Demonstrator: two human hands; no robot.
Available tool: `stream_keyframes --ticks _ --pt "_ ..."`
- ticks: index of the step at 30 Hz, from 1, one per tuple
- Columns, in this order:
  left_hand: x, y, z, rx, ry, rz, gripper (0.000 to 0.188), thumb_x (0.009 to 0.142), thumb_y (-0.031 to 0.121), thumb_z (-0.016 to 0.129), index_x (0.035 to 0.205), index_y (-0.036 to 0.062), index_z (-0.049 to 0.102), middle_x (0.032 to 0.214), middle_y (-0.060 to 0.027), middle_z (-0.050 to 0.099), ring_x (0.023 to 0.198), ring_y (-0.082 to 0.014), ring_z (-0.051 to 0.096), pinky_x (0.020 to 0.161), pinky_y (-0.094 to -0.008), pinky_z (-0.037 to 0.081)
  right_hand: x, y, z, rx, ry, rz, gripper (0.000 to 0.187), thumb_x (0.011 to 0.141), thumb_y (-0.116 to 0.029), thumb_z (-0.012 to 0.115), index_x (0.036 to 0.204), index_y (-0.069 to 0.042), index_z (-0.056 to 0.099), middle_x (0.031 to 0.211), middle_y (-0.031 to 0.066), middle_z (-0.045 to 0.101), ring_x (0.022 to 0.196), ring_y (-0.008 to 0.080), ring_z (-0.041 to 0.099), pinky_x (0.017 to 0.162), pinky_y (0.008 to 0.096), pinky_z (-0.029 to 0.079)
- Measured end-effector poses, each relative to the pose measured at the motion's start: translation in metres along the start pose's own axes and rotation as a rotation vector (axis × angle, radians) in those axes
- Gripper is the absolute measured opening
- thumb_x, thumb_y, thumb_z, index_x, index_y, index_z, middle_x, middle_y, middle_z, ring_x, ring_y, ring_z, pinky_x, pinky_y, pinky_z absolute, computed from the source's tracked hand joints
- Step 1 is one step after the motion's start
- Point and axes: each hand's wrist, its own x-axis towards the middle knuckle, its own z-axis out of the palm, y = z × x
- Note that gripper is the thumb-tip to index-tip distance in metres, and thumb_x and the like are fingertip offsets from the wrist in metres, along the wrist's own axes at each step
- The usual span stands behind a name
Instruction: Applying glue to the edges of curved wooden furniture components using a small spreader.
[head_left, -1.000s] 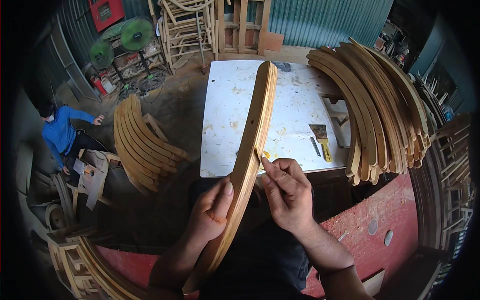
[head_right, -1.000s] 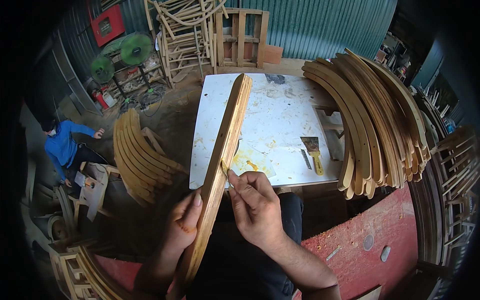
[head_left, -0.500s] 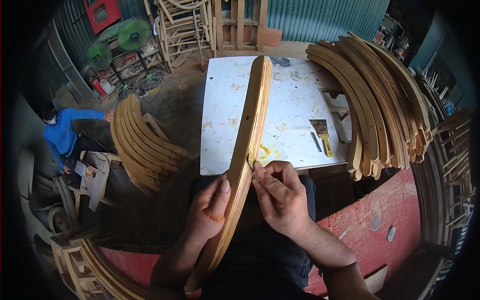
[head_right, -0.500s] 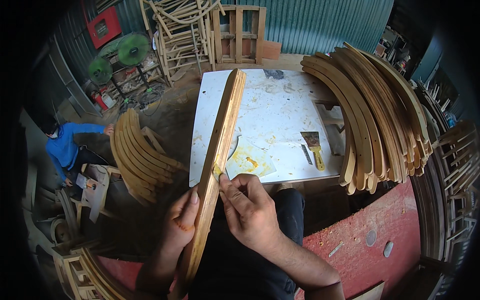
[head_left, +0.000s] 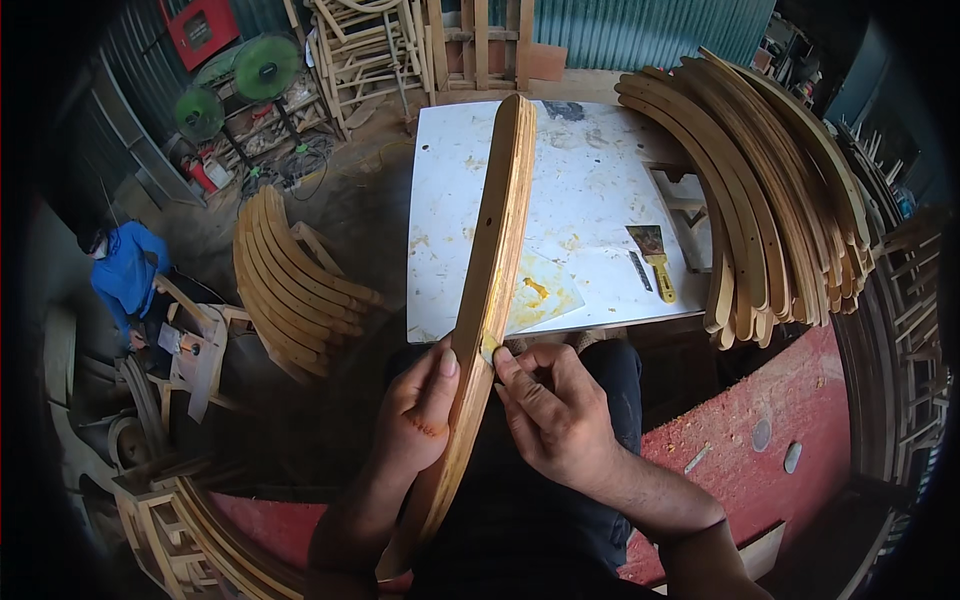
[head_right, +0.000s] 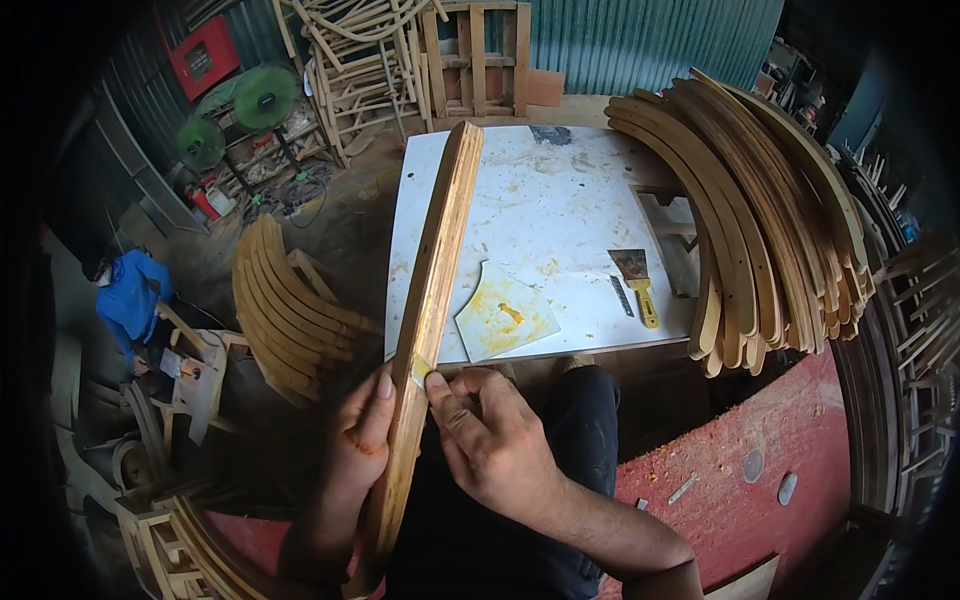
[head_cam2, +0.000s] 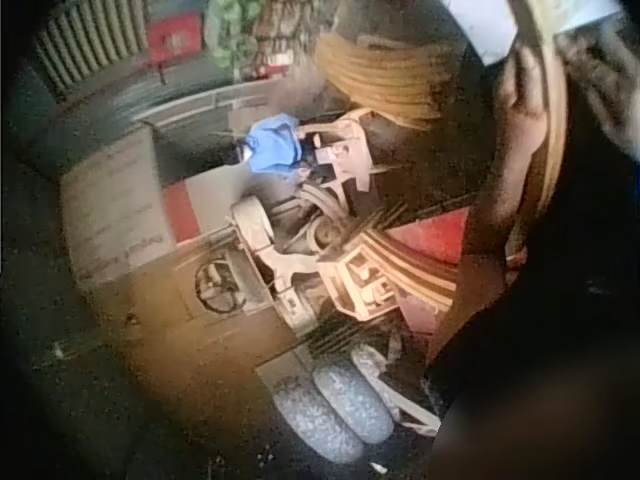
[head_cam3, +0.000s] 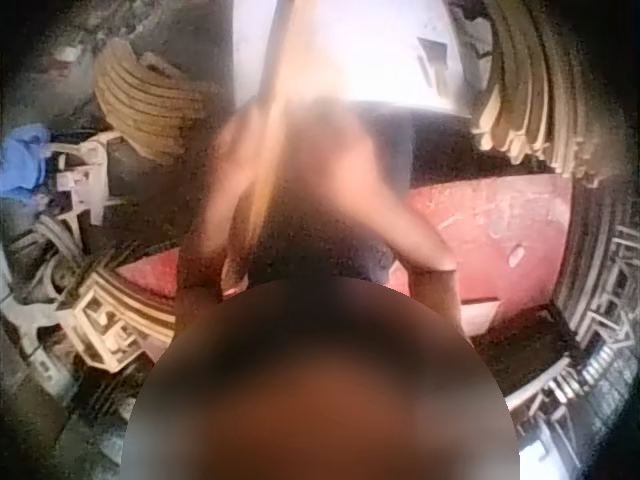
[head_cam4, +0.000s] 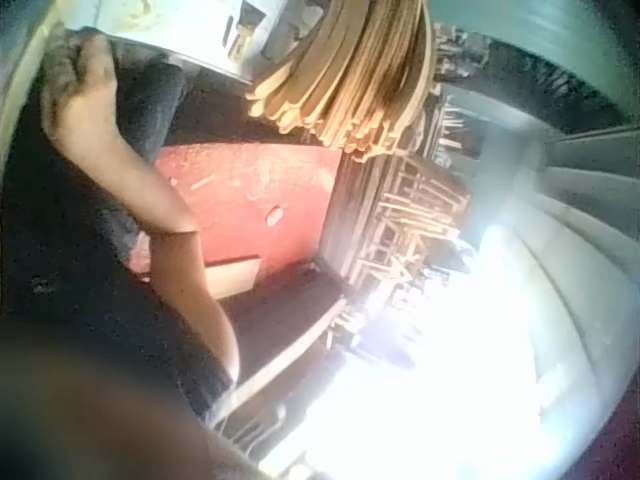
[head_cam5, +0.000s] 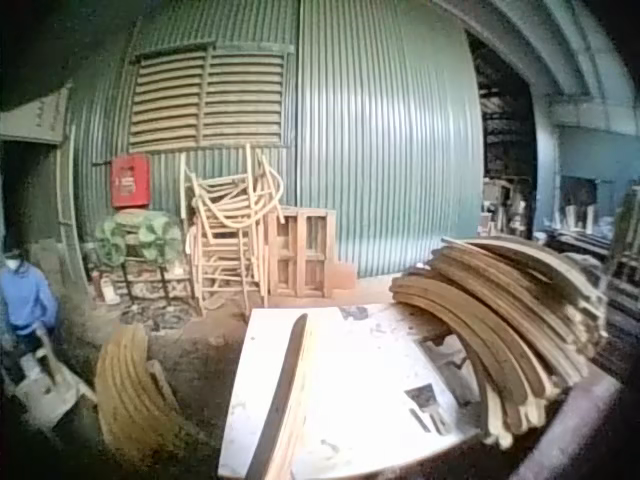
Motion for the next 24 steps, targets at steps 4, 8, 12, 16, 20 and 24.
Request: stream_keyframes --ticks 4,8,12,16,20,24 --pt "0.001 0.002 0.001 -0.027 -0.009 0.039 0.042 0.114 0.029 0.045 0.142 0.0011 0.059 0.115 -0.0057 0.071 0.104 -0.0094 0.062 0.091 -0.0256 0.050 -0.006 0.001 0.004 -0.036 0.003 -0.044 0.044 0.084 0.007 0.078 0.127 0.002 0.070 0.105 0.0124 0.061 0.085 0.0211 0.066 0.069 0.0295 0.057" --pt "0.002 -0.002 -0.001 -0.050 -0.002 0.057 0.042 0.114 0.029 0.044 0.142 0.0008 0.059 0.115 -0.0058 0.071 0.105 -0.0099 0.063 0.092 -0.0261 0.050 -0.009 -0.003 0.005 -0.099 -0.015 -0.073 0.042 0.084 0.006 0.078 0.125 0.002 0.071 0.105 0.0123 0.060 0.085 0.0214 0.067 0.067 0.0298 0.057" --pt "0.002 -0.001 -0.006 -0.025 0.008 0.040 0.043 0.114 0.029 0.045 0.142 0.0004 0.059 0.117 -0.0064 0.071 0.105 -0.0104 0.063 0.093 -0.0260 0.050 -0.012 -0.007 0.003 -0.139 -0.059 -0.102 0.037 0.084 0.006 0.078 0.121 0.002 0.074 0.105 0.0120 0.060 0.086 0.0212 0.067 0.067 0.0299 0.058" --pt "0.002 -0.005 -0.009 0.022 0.051 0.049 0.043 0.113 0.030 0.047 0.140 -0.0008 0.060 0.117 -0.0072 0.071 0.106 -0.0109 0.062 0.094 -0.0262 0.049 -0.012 0.002 -0.012 0.200 -0.143 -0.066 0.034 0.086 0.006 0.074 0.120 -0.001 0.076 0.105 0.0109 0.063 0.088 0.0196 0.067 0.070 0.0282 0.056" --pt "-0.004 0.002 -0.006 0.028 0.040 -0.084 0.043 0.113 0.029 0.047 0.139 -0.0027 0.060 0.117 -0.0072 0.071 0.107 -0.0112 0.062 0.095 -0.0266 0.048 0.018 0.032 -0.031 0.347 -0.051 0.004 0.029 0.095 0.003 0.070 0.123 -0.003 0.075 0.109 0.0105 0.066 0.093 0.0179 0.067 0.076 0.0275 0.056" --pt "-0.004 0.004 -0.003 0.003 0.018 -0.079 0.043 0.113 0.029 0.046 0.139 -0.0021 0.061 0.114 -0.0063 0.071 0.105 -0.0108 0.061 0.094 -0.0263 0.048 0.052 0.054 -0.027 0.285 0.031 -0.034 0.026 0.096 0.004 0.070 0.120 -0.003 0.075 0.108 0.0095 0.066 0.092 0.0184 0.067 0.076 0.0282 0.056"
